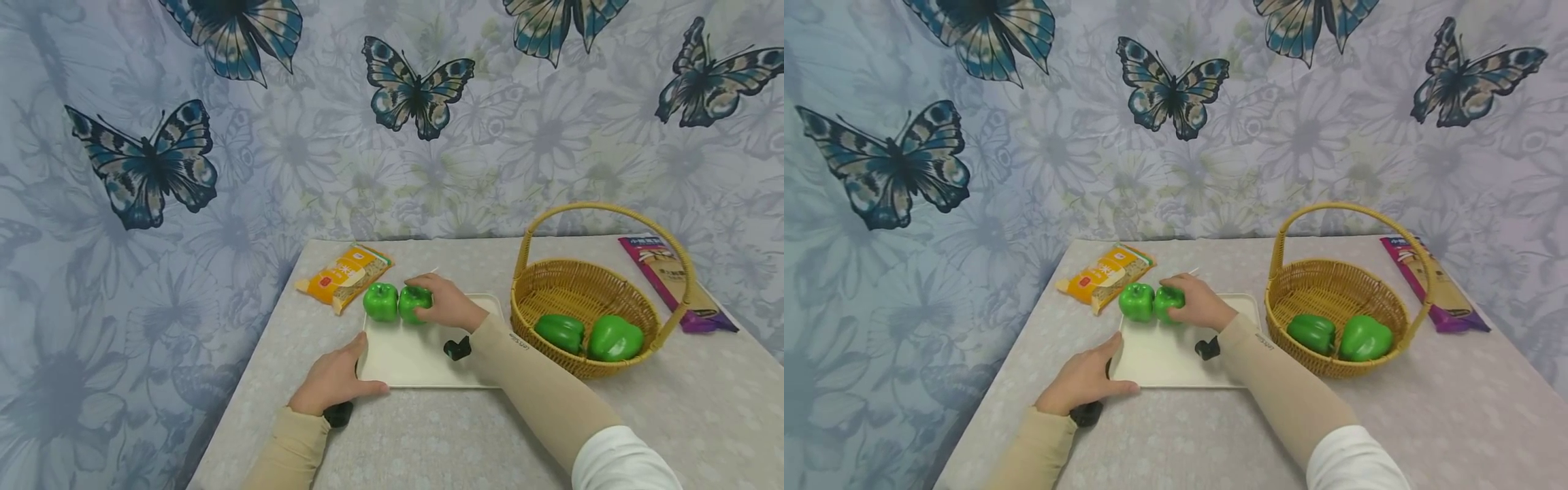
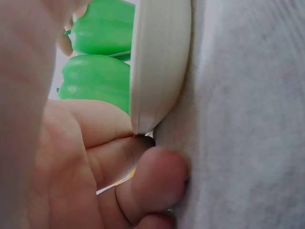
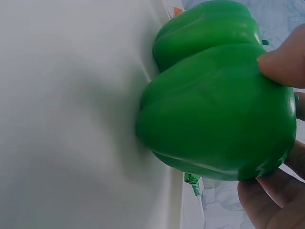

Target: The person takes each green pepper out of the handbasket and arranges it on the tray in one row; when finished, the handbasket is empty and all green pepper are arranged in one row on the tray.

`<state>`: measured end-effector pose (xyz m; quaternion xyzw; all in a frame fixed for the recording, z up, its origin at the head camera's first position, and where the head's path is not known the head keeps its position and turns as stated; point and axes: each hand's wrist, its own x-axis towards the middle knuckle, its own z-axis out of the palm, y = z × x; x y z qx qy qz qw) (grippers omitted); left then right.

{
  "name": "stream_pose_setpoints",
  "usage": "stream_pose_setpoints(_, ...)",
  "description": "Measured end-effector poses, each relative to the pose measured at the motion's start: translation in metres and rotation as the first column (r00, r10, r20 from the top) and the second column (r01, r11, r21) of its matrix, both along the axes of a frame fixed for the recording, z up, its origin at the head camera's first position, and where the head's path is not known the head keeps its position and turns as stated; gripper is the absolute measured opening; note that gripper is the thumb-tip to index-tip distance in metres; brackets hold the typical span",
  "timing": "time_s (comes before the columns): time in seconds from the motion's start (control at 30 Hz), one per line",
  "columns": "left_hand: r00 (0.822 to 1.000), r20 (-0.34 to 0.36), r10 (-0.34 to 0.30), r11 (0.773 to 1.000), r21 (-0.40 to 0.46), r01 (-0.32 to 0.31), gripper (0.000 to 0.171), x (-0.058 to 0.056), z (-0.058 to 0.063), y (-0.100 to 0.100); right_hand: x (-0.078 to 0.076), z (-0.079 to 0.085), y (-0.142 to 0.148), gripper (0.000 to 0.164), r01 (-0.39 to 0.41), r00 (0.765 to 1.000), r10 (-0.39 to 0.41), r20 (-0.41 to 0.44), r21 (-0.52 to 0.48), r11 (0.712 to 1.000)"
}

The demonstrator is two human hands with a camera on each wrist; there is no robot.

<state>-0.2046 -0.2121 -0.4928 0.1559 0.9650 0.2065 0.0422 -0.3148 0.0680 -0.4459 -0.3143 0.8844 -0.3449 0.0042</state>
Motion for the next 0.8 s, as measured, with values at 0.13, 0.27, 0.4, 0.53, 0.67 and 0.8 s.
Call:
stream_pose_setpoints(0.13, 1.000, -0.004, -0.006, 1.000, 0.003, 0.006, 0.130, -0.0002, -0.0007, -0.0005, -0.0011, -0.0022, -0.0007, 0.063, 0.000, 1.000, 0.000, -0.004, -0.018, 1.000)
stream_pose_setpoints(0.27, 1.000, 0.002, -0.004, 1.000, 0.007, 0.004, 0.130, 0.0002, -0.0004, -0.0008, -0.0013, -0.0038, -0.0005, 0.064, -0.005, 1.000, 0.005, -0.012, -0.024, 1.000)
stream_pose_setpoints(0.4, 1.000, 0.004, -0.003, 1.000, 0.009, 0.003, 0.129, 0.0012, -0.0002, -0.0005, -0.0002, -0.0049, 0.0002, 0.066, -0.006, 1.000, 0.005, -0.013, -0.030, 1.000)
stream_pose_setpoints(0.53, 1.000, -0.004, -0.005, 1.000, 0.008, 0.005, 0.129, 0.0014, -0.0002, 0.0000, 0.0006, -0.0058, 0.0007, 0.068, -0.004, 1.000, 0.003, -0.003, -0.044, 0.999)
stream_pose_setpoints(0.67, 1.000, -0.007, -0.006, 1.000, 0.007, 0.006, 0.129, 0.0012, -0.0001, -0.0002, 0.0004, -0.0082, 0.0011, 0.071, 0.001, 1.000, -0.001, -0.001, -0.046, 0.999)
stream_pose_setpoints(0.8, 1.000, -0.006, -0.006, 1.000, 0.010, 0.006, 0.128, 0.0017, 0.0002, -0.0002, 0.0020, -0.0077, 0.0029, 0.073, 0.001, 1.000, -0.001, -0.002, -0.040, 0.999)
